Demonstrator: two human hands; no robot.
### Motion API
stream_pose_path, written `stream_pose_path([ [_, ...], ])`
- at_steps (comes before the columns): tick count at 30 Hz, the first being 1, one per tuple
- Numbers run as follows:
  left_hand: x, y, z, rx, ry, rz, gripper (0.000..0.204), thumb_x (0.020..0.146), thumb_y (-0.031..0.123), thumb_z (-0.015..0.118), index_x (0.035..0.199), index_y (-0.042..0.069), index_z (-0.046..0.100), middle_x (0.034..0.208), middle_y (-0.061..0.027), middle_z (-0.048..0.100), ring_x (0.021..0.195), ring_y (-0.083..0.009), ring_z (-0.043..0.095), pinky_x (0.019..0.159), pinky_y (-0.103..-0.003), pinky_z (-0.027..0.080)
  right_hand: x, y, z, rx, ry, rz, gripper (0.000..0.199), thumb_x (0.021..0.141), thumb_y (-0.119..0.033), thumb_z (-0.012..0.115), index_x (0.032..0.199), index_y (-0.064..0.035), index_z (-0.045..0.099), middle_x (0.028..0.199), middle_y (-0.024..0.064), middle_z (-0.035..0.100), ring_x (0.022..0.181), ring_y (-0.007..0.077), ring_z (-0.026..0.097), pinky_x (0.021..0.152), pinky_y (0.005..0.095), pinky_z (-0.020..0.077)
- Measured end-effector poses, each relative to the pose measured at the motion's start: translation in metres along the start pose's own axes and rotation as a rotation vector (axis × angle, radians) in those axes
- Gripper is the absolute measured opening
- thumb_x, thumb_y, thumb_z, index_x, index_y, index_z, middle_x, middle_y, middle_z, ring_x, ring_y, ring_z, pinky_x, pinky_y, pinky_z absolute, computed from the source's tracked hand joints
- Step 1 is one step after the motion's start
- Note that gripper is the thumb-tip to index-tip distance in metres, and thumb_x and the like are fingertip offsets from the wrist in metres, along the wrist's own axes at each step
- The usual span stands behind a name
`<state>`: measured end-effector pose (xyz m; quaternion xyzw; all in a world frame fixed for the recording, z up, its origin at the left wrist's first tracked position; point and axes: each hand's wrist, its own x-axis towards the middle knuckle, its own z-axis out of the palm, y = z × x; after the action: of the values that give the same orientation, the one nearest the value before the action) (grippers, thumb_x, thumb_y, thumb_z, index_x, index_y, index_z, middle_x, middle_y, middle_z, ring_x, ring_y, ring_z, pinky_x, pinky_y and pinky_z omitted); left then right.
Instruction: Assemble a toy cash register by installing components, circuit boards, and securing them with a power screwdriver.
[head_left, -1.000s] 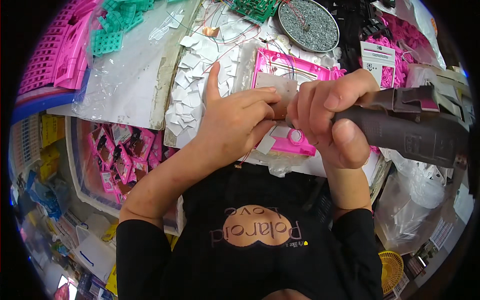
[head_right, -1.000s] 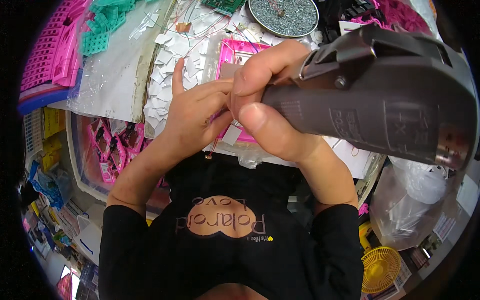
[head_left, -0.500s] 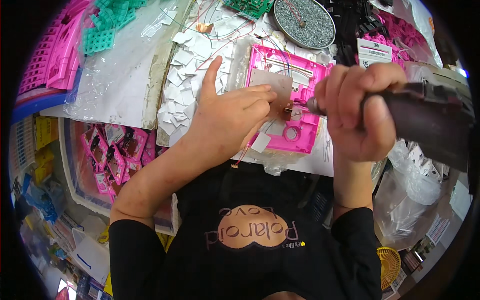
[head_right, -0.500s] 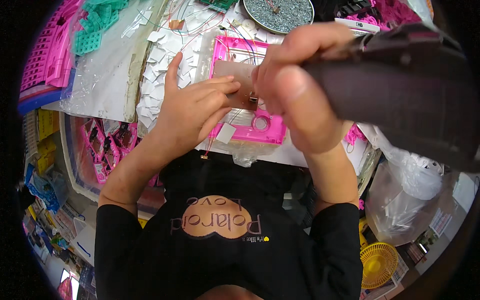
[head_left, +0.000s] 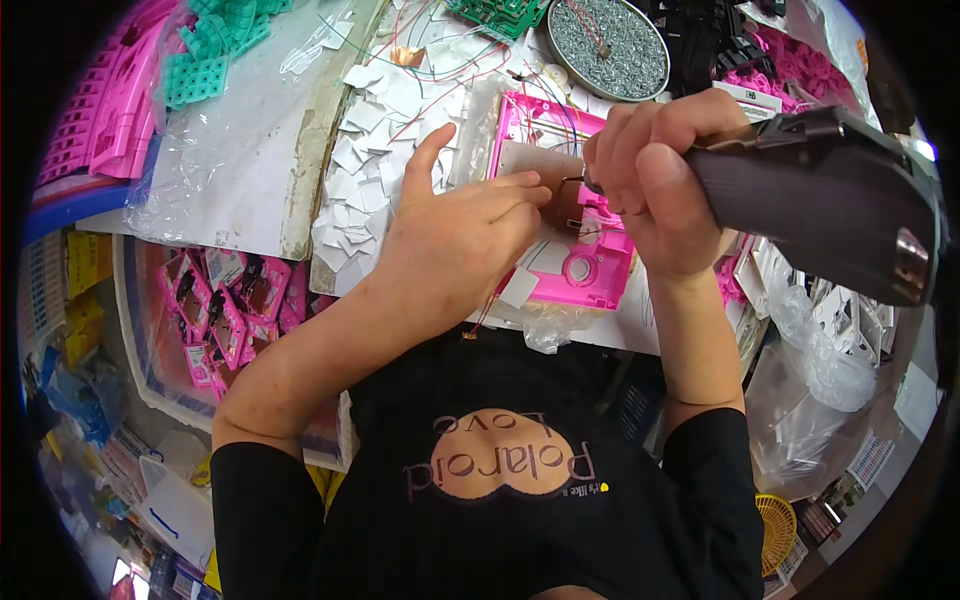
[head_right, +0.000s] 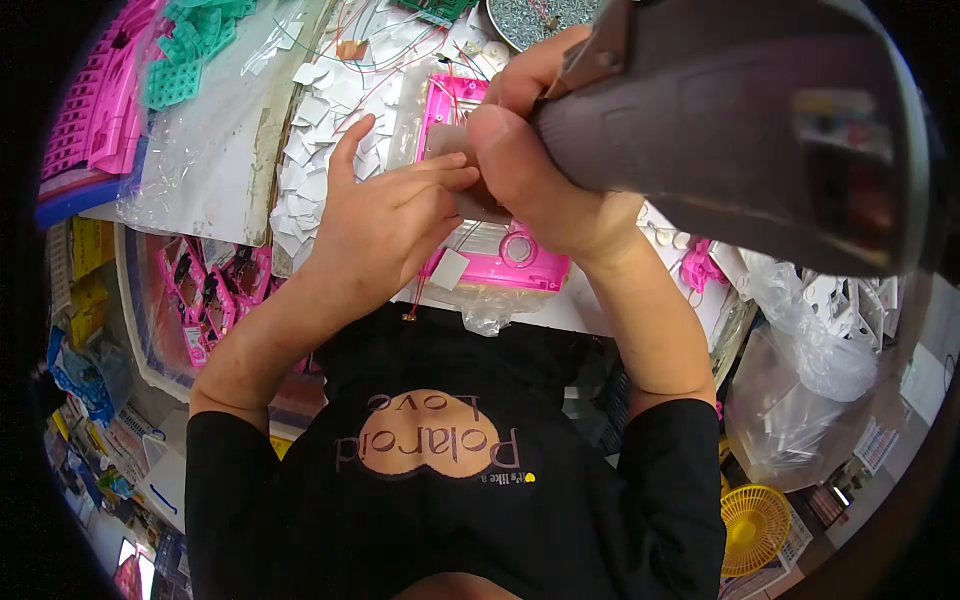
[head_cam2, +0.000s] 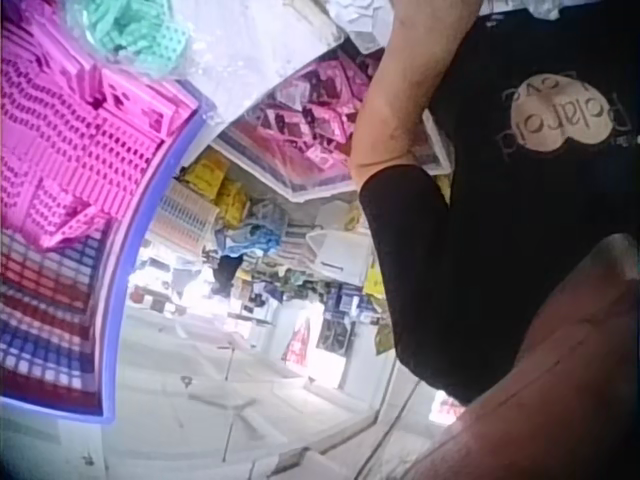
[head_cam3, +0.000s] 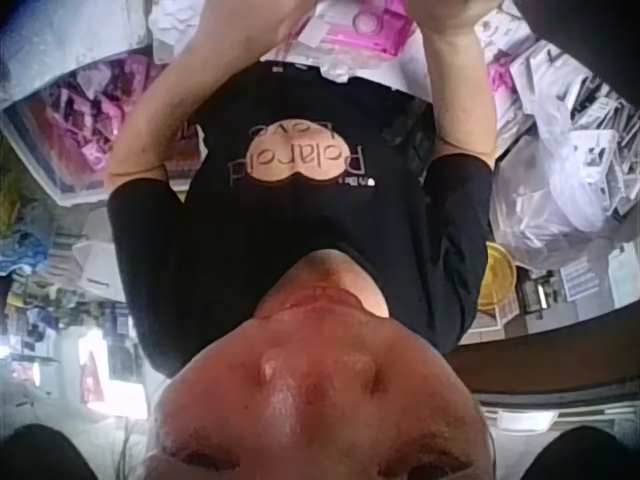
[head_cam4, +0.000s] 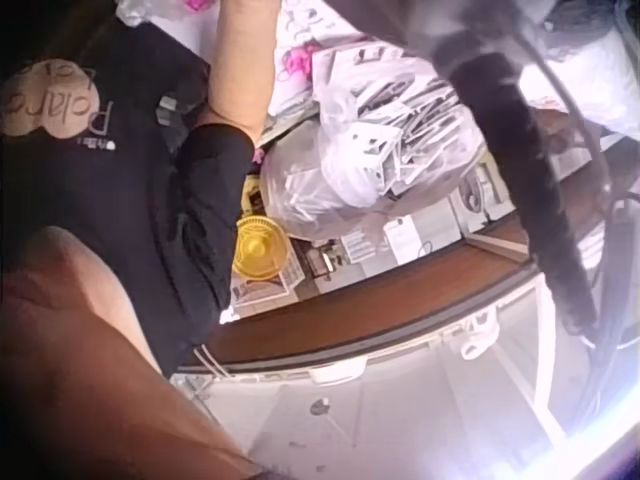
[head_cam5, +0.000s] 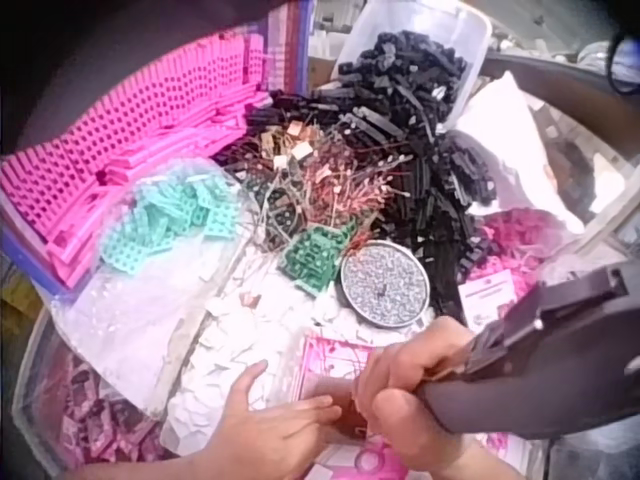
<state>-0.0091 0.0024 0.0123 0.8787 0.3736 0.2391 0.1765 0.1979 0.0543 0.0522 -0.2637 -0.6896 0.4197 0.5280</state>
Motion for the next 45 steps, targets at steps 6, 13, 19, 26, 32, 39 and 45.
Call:
stream_pose_path([
  [6,0.004,0.002,0.002,-0.005,0.062,-0.014,0.009,0.090,0.015,0.073,0.098,0.013,0.070,0.116,0.0009,0.074,0.113,-0.0130,0.069,0.119,-0.064,0.015,0.008,-0.012,-0.001,0.115,-0.006,0.021,0.020,0.100,-0.021,0.053,0.114,-0.0054,0.054,0.060,0.0002,0.045,0.055,0.0134,0.042,0.055,0.0343,0.0409],
  [13,0.019,0.008,0.004,-0.249,0.250,-0.049,0.011,0.084,0.012,0.078,0.092,0.014,0.070,0.096,0.0025,0.075,0.092,-0.0166,0.072,0.118,-0.067,0.018,0.010,-0.050,-0.001,0.386,-0.104,0.036,0.027,0.100,-0.036,0.055,0.115,-0.0138,0.050,0.064,-0.0053,0.050,0.059,0.0113,0.045,0.059,0.0312,0.0420],
  [19,0.027,0.003,0.004,-0.230,0.270,0.024,0.016,0.081,0.015,0.080,0.093,0.014,0.069,0.090,0.0022,0.072,0.087,-0.0173,0.072,0.118,-0.066,0.019,0.009,-0.052,-0.005,0.372,-0.084,0.044,0.028,0.099,-0.035,0.057,0.114,-0.0133,0.049,0.065,-0.0046,0.051,0.058,0.0115,0.047,0.058,0.0307,0.0431],
  [26,0.106,-0.042,-0.020,-0.481,0.071,0.260,0.025,0.084,0.025,0.076,0.103,0.010,0.074,0.093,-0.0071,0.075,0.086,-0.0264,0.072,0.091,-0.043,0.054,0.000,-0.042,-0.014,0.397,-0.006,0.071,0.030,0.099,-0.035,0.056,0.117,-0.0119,0.050,0.064,-0.0040,0.048,0.061,0.0121,0.047,0.059,0.0314,0.0425],
  [32,0.198,-0.074,0.018,0.442,-0.022,0.028,0.020,0.087,0.021,0.063,0.078,0.013,0.078,0.082,-0.0096,0.074,0.088,-0.0310,0.070,0.085,-0.049,0.043,-0.007,-0.044,0.022,0.348,0.063,0.212,0.032,0.097,-0.034,0.067,0.110,-0.0106,0.049,0.060,-0.0022,0.047,0.054,0.0128,0.046,0.054,0.0324,0.0406],
  [39,0.205,-0.075,0.025,0.396,-0.081,-0.032,0.018,0.085,0.018,0.062,0.077,0.014,0.078,0.084,-0.0090,0.075,0.089,-0.0278,0.071,0.087,-0.049,0.042,-0.012,-0.043,0.034,0.345,0.077,0.238,0.033,0.096,-0.032,0.071,0.104,-0.0094,0.049,0.059,-0.0009,0.049,0.053,0.0133,0.047,0.053,0.0328,0.0406],
  [45,0.197,-0.084,0.039,0.459,0.153,0.088,0.020,0.086,0.018,0.060,0.074,0.015,0.074,0.080,-0.0082,0.074,0.083,-0.0273,0.071,0.086,-0.050,0.042,-0.011,-0.040,0.035,0.202,-0.061,0.235,0.030,0.095,-0.025,0.072,0.096,-0.0091,0.047,0.059,0.0016,0.051,0.052,0.0145,0.047,0.053,0.0333,0.0420],
])
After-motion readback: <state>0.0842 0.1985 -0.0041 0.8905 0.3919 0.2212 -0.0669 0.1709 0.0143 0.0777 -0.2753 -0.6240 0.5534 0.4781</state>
